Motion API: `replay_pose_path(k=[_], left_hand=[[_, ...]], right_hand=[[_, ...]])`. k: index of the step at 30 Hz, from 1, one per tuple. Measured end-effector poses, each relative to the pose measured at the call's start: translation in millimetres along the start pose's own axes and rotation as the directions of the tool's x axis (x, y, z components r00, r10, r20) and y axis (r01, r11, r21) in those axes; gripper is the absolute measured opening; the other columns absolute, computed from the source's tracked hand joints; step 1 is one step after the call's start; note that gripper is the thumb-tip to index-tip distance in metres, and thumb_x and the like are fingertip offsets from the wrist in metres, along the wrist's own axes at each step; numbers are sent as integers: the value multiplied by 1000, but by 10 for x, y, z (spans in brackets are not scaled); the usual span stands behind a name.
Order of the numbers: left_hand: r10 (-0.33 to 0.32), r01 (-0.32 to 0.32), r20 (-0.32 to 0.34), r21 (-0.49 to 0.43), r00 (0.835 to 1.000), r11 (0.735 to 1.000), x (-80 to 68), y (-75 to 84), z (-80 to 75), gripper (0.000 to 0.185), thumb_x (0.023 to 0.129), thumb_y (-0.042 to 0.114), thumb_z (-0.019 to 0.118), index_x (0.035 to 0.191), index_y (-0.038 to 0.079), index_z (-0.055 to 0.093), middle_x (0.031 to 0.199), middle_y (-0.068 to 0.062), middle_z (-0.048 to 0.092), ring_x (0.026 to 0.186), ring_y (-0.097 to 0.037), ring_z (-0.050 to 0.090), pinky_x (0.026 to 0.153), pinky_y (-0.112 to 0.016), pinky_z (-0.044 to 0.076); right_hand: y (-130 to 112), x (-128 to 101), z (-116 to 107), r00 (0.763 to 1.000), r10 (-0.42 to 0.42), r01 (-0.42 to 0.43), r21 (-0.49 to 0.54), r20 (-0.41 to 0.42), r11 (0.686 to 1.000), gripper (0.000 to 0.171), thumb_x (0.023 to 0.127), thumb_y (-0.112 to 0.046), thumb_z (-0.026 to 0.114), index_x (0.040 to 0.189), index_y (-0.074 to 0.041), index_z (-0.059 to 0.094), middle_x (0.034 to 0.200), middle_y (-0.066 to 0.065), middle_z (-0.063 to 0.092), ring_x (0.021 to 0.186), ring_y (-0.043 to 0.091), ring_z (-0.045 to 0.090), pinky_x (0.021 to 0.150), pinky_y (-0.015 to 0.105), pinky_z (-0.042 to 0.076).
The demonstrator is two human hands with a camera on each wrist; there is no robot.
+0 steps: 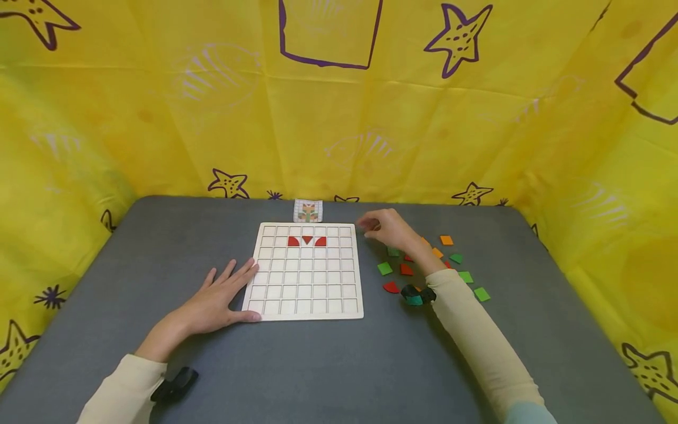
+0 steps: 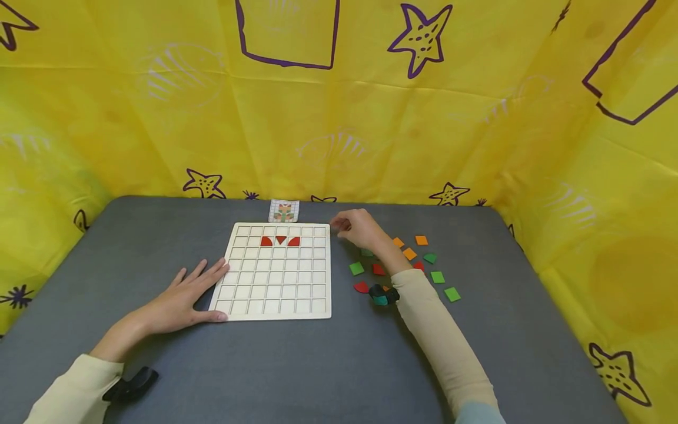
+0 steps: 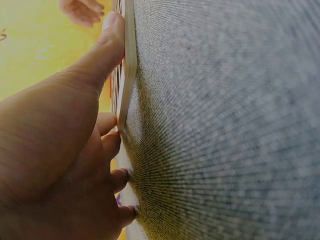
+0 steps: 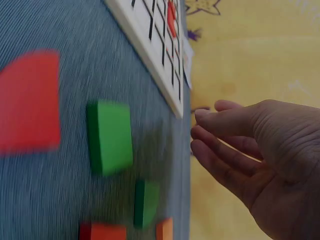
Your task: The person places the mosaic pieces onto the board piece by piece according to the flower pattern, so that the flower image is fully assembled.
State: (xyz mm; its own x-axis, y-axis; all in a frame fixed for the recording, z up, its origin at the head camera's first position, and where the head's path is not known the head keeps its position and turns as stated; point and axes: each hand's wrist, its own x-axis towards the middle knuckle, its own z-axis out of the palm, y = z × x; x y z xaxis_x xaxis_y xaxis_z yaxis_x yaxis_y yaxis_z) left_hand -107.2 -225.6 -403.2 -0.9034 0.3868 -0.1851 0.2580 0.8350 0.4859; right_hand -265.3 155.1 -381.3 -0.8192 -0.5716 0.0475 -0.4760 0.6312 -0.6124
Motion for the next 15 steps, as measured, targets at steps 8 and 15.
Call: replay_pose_path(k=[8,15], left_hand=[[1,-1,0,-10,1000,1000,-1,-4,-4,108,76,65,71,156,8,25,162,-15,17,146,-49,4,110,-69,-2],[6,-6,-5,-10,1000,1000,0,-5,6,107,76,66,69,156,9,25,162,-14,17,146,-49,4,110,-69,-2]], right_hand=[[236,-194,-167,997,67,-67,3,-37,998,31,86,5,70,117,3,68,109,18,70,97,29,67,84,41,55],[417,-334,-252,996,74,-74,1,-47,997,35,83,9,71,118,6,66,109,21,69,100,35,66,82,43,56]])
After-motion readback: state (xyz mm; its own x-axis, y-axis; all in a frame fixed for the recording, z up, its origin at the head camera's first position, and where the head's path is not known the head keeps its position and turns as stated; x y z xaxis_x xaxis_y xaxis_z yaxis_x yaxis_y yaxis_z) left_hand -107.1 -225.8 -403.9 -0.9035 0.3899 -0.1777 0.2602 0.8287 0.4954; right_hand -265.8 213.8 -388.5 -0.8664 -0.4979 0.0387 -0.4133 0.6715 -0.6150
